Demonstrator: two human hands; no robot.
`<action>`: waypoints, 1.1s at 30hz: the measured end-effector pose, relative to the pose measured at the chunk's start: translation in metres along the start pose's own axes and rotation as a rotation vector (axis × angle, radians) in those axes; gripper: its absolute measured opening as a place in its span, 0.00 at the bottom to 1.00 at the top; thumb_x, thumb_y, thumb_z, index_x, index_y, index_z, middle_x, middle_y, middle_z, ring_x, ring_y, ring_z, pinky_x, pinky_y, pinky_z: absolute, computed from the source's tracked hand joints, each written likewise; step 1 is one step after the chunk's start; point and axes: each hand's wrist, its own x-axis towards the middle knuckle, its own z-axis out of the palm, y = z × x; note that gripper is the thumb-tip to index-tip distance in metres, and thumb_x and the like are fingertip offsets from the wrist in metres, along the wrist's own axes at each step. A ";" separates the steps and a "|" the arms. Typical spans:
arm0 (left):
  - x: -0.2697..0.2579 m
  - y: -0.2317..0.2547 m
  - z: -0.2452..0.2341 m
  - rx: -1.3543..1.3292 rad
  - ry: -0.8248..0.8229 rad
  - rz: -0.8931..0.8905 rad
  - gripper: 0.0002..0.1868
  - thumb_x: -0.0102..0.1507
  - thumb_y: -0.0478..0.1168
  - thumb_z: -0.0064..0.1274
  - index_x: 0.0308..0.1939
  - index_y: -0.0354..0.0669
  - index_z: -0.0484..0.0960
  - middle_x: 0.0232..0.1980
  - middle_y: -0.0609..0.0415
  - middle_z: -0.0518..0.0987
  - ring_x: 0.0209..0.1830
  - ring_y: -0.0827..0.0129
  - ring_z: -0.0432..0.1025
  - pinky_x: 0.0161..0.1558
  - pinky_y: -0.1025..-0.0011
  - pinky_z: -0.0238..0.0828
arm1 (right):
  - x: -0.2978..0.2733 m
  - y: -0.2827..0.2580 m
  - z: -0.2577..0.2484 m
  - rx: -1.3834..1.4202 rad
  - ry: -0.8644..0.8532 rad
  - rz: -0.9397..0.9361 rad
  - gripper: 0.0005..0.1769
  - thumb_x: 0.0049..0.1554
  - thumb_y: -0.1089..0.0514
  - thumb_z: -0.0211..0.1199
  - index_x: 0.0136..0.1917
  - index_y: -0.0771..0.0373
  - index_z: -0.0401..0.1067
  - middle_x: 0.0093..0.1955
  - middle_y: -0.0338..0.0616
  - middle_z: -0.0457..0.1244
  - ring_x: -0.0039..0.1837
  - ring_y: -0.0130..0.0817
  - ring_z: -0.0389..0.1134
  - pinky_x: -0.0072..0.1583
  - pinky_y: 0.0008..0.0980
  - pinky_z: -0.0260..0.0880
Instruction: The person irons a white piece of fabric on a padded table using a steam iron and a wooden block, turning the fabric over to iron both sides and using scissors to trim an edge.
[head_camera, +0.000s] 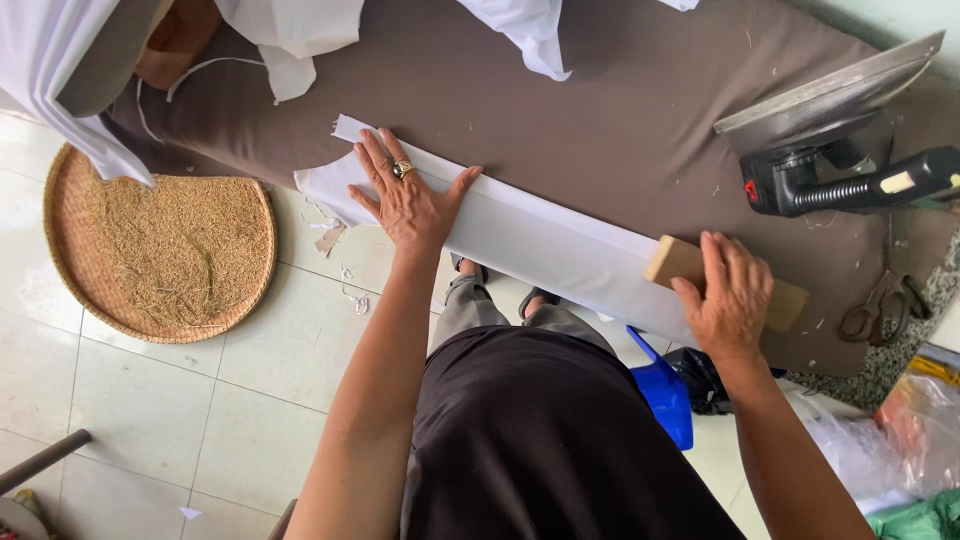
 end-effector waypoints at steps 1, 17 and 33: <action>0.001 0.000 0.000 -0.002 0.008 -0.006 0.72 0.55 0.84 0.55 0.84 0.41 0.41 0.86 0.39 0.37 0.86 0.47 0.31 0.74 0.30 0.22 | -0.004 0.004 0.000 0.003 0.006 -0.008 0.42 0.68 0.30 0.42 0.76 0.65 0.69 0.69 0.54 0.65 0.69 0.51 0.66 0.67 0.48 0.61; 0.003 -0.002 0.002 0.022 -0.048 -0.017 0.73 0.53 0.88 0.48 0.84 0.43 0.40 0.86 0.41 0.37 0.86 0.49 0.29 0.75 0.30 0.25 | 0.066 -0.135 0.032 0.398 -0.037 -0.303 0.41 0.62 0.29 0.51 0.69 0.64 0.70 0.71 0.54 0.62 0.75 0.53 0.60 0.74 0.54 0.55; 0.008 0.002 -0.013 0.019 -0.138 -0.076 0.73 0.54 0.88 0.45 0.83 0.43 0.36 0.85 0.48 0.32 0.85 0.56 0.24 0.76 0.33 0.25 | 0.022 0.015 -0.025 0.866 0.360 0.848 0.25 0.66 0.69 0.63 0.72 0.61 0.57 0.64 0.50 0.57 0.60 0.39 0.61 0.62 0.35 0.64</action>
